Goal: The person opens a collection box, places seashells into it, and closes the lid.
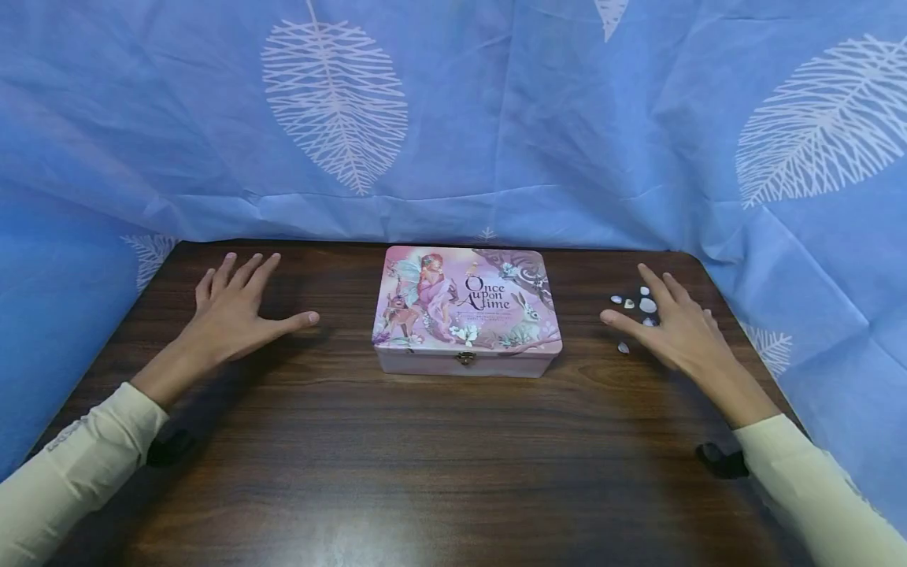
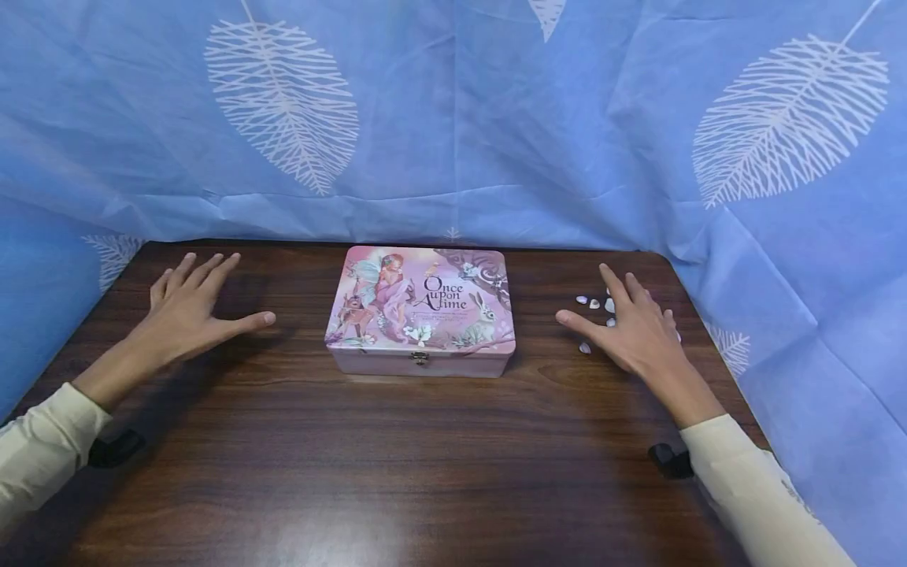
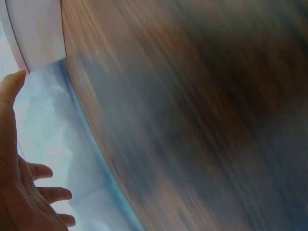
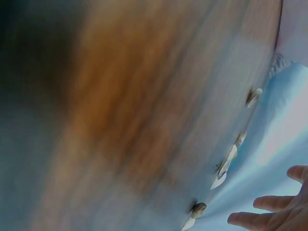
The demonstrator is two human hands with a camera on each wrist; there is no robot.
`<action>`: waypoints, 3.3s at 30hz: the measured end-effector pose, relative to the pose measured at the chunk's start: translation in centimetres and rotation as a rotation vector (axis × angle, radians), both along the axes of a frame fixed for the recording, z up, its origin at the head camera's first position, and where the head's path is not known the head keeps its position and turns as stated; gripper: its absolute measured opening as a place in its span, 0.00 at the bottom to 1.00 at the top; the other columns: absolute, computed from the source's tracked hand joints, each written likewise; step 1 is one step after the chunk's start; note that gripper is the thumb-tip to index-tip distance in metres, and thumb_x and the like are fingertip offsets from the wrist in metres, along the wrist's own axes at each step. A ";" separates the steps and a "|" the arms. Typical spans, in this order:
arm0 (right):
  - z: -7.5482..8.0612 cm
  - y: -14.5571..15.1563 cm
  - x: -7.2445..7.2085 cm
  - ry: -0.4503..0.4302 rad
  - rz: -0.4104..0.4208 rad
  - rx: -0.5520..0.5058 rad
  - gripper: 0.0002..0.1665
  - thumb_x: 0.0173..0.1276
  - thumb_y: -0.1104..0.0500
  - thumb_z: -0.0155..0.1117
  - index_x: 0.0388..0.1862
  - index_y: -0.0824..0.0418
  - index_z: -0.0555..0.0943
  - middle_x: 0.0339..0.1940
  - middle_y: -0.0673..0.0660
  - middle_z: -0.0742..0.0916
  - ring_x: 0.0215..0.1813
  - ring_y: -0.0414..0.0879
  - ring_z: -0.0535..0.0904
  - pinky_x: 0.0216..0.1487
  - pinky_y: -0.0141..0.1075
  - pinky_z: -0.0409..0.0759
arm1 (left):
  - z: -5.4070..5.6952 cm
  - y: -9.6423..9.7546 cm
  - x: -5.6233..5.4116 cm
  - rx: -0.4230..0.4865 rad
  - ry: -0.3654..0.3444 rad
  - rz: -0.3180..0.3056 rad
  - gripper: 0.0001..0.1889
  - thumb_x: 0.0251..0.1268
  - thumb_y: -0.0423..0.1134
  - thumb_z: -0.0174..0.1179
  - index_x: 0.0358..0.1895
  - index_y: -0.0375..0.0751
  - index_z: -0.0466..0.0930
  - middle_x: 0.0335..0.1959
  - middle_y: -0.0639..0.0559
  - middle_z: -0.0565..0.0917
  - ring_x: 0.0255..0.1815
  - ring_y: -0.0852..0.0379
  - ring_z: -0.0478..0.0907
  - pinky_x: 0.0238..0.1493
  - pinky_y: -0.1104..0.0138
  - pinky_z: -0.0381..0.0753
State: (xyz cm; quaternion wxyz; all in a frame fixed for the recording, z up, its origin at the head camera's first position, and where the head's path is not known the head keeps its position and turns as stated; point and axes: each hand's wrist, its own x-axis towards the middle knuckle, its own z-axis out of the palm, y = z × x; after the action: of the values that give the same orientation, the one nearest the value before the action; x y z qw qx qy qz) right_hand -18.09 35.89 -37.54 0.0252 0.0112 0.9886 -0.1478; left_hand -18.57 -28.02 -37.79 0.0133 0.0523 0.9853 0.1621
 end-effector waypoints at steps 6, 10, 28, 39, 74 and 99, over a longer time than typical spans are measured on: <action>0.2 -0.7 0.5 -0.029 0.012 -0.052 0.68 0.77 0.16 0.56 0.98 0.44 0.37 0.93 0.78 0.55 0.87 0.88 0.54 0.76 0.89 0.57 | 0.5 1.3 0.6 0.005 0.018 -0.045 0.63 0.73 0.80 0.60 0.95 0.41 0.47 0.93 0.27 0.52 0.95 0.23 0.38 0.87 0.21 0.36; 0.2 -1.3 0.8 -0.052 0.034 -0.084 0.66 0.79 0.17 0.55 0.98 0.44 0.38 0.94 0.78 0.55 0.87 0.87 0.55 0.76 0.88 0.59 | 0.6 2.3 1.1 0.025 0.031 -0.100 0.58 0.79 0.76 0.57 0.94 0.39 0.50 0.93 0.27 0.53 0.95 0.24 0.40 0.89 0.23 0.38; 0.3 -2.5 1.6 -0.112 0.067 -0.121 0.63 0.83 0.18 0.48 0.97 0.59 0.50 0.91 0.79 0.60 0.89 0.83 0.56 0.81 0.82 0.61 | 1.3 6.7 3.1 0.063 0.095 -0.278 0.44 0.89 0.66 0.51 0.93 0.43 0.55 0.94 0.36 0.57 0.96 0.33 0.47 0.93 0.31 0.44; 0.2 -3.5 2.2 -0.081 0.130 -0.144 0.56 0.87 0.23 0.49 0.94 0.60 0.60 0.89 0.76 0.69 0.87 0.80 0.64 0.80 0.80 0.65 | 0.9 8.5 3.1 0.046 0.153 -0.414 0.44 0.89 0.63 0.54 0.94 0.42 0.55 0.95 0.41 0.58 0.97 0.37 0.46 0.95 0.37 0.44; 0.0 -6.8 5.7 -0.041 0.327 -0.278 0.22 0.88 0.42 0.66 0.67 0.53 0.92 0.64 0.59 0.94 0.62 0.53 0.90 0.60 0.54 0.88 | 1.0 10.5 1.9 -0.051 0.083 -0.559 0.47 0.86 0.66 0.57 0.94 0.46 0.53 0.96 0.45 0.55 0.97 0.44 0.51 0.96 0.40 0.47; -0.4 -9.5 7.1 -0.223 0.430 -0.512 0.21 0.89 0.45 0.65 0.70 0.52 0.90 0.66 0.53 0.93 0.63 0.45 0.90 0.59 0.32 0.88 | 0.3 10.7 2.5 -0.032 0.077 -0.567 0.45 0.91 0.64 0.51 0.95 0.43 0.46 0.97 0.44 0.49 0.98 0.42 0.46 0.96 0.41 0.47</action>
State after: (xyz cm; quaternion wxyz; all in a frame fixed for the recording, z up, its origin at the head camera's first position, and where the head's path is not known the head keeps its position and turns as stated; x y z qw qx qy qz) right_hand -10.95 26.41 -37.97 0.1654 -0.1878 0.8904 -0.3803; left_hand -16.05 -17.33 -37.51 0.0214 0.3317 0.9336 0.1341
